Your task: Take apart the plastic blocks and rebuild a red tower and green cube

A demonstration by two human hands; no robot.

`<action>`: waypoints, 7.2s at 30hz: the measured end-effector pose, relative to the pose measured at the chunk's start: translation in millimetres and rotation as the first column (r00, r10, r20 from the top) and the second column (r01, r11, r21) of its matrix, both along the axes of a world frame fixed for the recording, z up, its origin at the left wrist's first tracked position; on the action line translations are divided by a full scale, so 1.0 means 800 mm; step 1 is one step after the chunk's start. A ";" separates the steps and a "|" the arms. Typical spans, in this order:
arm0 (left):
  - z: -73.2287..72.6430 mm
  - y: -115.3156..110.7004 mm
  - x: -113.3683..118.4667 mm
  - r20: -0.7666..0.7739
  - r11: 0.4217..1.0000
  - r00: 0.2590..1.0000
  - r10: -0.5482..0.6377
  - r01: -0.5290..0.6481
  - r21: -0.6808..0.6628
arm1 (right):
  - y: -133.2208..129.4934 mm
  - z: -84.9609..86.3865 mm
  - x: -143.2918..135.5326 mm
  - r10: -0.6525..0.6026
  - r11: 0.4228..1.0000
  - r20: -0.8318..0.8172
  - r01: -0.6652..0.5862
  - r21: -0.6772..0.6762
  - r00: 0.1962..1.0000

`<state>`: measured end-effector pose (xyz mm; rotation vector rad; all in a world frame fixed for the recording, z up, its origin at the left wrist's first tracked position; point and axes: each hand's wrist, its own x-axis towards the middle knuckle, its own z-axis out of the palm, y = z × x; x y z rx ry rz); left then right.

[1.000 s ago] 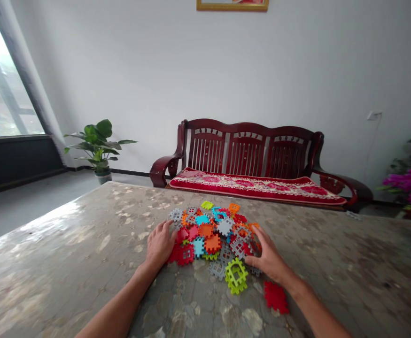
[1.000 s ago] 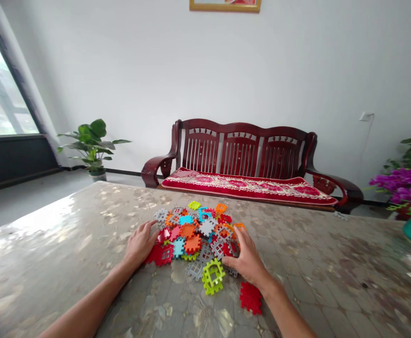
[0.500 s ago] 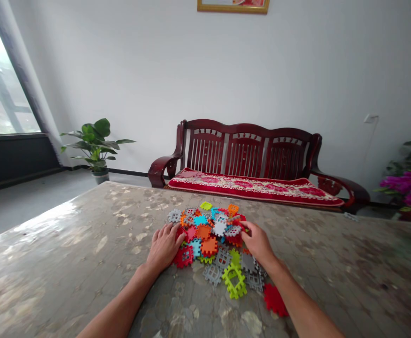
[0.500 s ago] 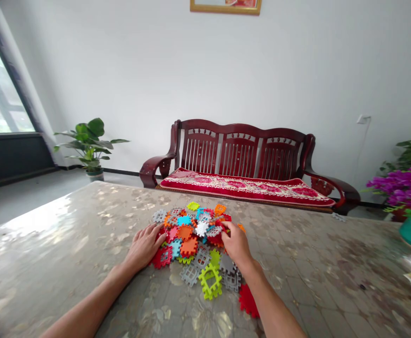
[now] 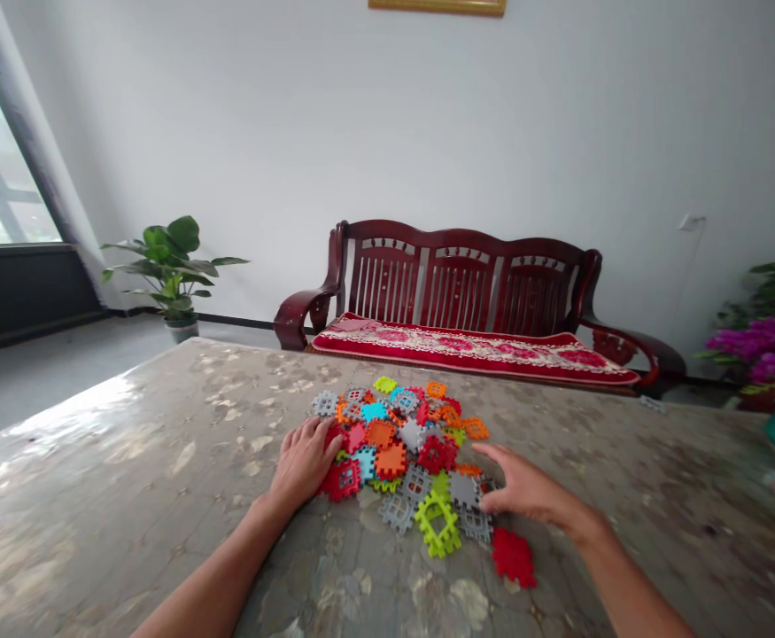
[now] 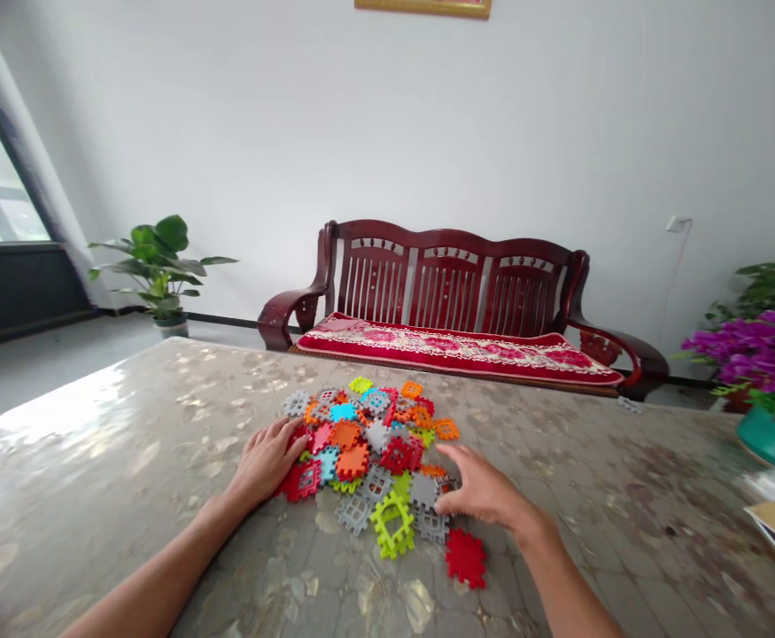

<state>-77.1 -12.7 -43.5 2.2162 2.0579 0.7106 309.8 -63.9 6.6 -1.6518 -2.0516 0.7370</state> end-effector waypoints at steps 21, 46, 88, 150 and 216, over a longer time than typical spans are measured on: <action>-0.005 0.004 -0.005 0.007 1.000 1.000 -0.012 0.012 -0.002 | 0.029 -0.032 0.002 -0.127 0.992 0.057 0.126 0.024 0.990; 0.000 0.000 -0.003 -0.040 1.000 0.999 -0.015 0.015 -0.006 | 0.010 -0.044 -0.012 -0.056 0.894 0.234 -0.056 0.445 0.971; 0.005 -0.006 -0.002 0.013 0.999 1.000 -0.005 0.005 -0.046 | 0.052 -0.114 0.009 -0.351 0.836 0.198 0.211 0.507 0.915; -0.021 0.041 -0.029 0.404 0.988 0.913 0.056 -0.110 0.111 | -0.033 -0.059 0.039 -0.051 0.997 0.197 0.040 0.059 0.979; -0.010 0.040 -0.035 0.471 0.989 0.877 0.098 -0.139 0.053 | 0.076 -0.085 0.083 -0.484 0.794 0.110 0.382 0.473 0.868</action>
